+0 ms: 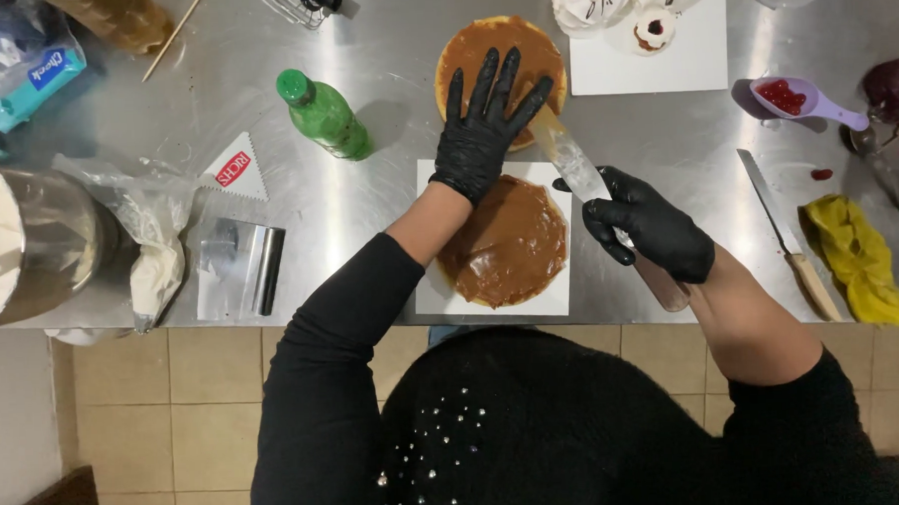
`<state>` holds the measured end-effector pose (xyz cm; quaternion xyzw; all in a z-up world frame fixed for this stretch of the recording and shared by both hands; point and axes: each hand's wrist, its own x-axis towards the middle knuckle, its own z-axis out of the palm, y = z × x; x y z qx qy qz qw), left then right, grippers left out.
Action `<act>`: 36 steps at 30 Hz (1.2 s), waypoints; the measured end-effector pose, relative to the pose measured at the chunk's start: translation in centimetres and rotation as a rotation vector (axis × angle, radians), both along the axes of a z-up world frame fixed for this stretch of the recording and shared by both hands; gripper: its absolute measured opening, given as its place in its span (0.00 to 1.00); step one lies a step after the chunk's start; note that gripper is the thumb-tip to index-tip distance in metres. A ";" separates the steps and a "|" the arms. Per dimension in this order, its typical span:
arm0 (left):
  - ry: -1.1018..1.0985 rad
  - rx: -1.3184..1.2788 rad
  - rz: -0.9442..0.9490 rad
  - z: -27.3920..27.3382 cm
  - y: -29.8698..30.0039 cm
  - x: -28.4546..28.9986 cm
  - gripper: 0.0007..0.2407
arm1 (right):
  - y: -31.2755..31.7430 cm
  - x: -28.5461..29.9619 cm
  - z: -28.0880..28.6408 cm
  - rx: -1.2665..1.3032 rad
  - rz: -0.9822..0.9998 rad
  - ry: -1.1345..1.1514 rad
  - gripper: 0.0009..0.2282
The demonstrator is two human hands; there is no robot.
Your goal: Spread caramel-like frosting onto multiple circular cake layers using a flat spatula.
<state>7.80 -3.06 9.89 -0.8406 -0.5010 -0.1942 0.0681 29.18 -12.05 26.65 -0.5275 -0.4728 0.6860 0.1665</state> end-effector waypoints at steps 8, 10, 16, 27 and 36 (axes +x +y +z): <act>0.019 0.071 0.058 -0.4 1.8 -1.7 0.35 | -1.7 0.4 -0.6 -0.078 -0.102 -0.057 0.20; 0.135 0.088 0.130 -0.7 2.9 -2.2 0.37 | -1.7 0.7 -0.8 -0.068 -0.116 -0.049 0.19; -0.038 0.014 0.132 0.9 2.1 -4.4 0.36 | -2.4 1.7 -2.8 -0.085 -0.216 -0.043 0.18; -0.393 -0.026 -0.052 1.2 -1.9 -4.8 0.38 | -2.5 -1.3 -4.5 -0.207 -0.178 0.109 0.24; -0.238 -0.195 -0.048 0.3 -4.1 -8.1 0.38 | 1.0 -0.1 -4.7 -0.113 -0.159 0.181 0.22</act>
